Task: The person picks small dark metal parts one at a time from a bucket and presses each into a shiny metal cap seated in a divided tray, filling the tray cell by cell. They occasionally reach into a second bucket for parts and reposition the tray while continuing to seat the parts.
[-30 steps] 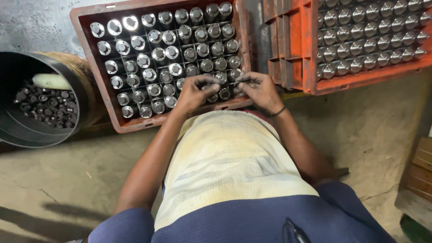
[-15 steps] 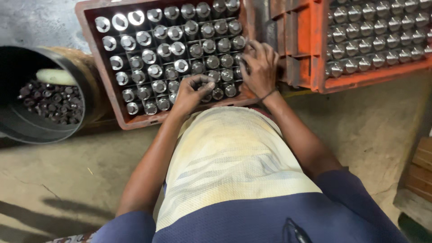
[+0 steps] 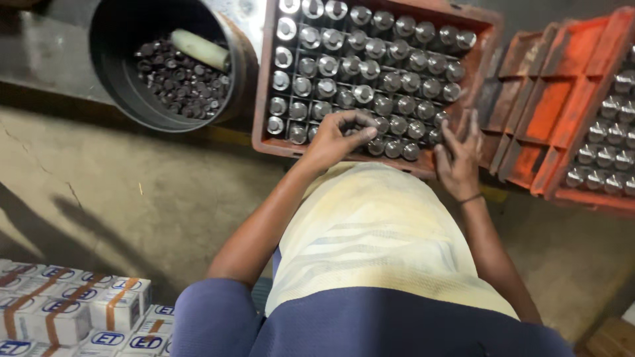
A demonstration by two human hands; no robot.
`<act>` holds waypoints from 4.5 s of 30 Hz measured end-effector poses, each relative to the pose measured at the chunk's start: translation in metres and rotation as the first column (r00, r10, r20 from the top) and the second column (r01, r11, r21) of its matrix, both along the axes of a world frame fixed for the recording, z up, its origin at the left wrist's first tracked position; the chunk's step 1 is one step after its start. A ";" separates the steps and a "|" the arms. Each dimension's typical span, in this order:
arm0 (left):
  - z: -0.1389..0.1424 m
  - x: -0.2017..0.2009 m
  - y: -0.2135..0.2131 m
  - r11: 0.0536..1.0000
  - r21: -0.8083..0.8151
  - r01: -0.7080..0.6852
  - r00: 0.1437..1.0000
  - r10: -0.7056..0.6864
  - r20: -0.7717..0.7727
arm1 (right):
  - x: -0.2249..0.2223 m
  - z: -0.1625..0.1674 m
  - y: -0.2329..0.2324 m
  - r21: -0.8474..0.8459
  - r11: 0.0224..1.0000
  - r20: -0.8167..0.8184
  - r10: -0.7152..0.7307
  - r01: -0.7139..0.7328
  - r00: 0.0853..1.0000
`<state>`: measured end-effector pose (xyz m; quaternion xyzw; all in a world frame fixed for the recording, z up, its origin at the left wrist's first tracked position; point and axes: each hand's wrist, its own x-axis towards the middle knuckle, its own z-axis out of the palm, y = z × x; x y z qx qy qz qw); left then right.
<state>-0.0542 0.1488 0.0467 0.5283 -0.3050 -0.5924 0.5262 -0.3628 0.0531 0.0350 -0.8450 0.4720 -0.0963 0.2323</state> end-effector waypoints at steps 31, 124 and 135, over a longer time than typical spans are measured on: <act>-0.078 0.272 0.065 0.652 0.752 -0.097 0.366 -0.679 0.636 | -0.002 -0.014 0.006 -0.043 0.991 0.197 -0.117 0.128 0.973; -0.050 0.277 0.018 0.993 0.114 0.040 -0.291 -0.097 0.952 | -0.011 -0.044 0.011 0.347 0.911 0.519 -0.385 0.224 0.763; 0.054 0.132 0.029 0.958 -0.131 -0.254 0.956 0.269 0.119 | 0.064 0.053 0.007 0.522 0.850 0.476 -0.361 0.072 0.802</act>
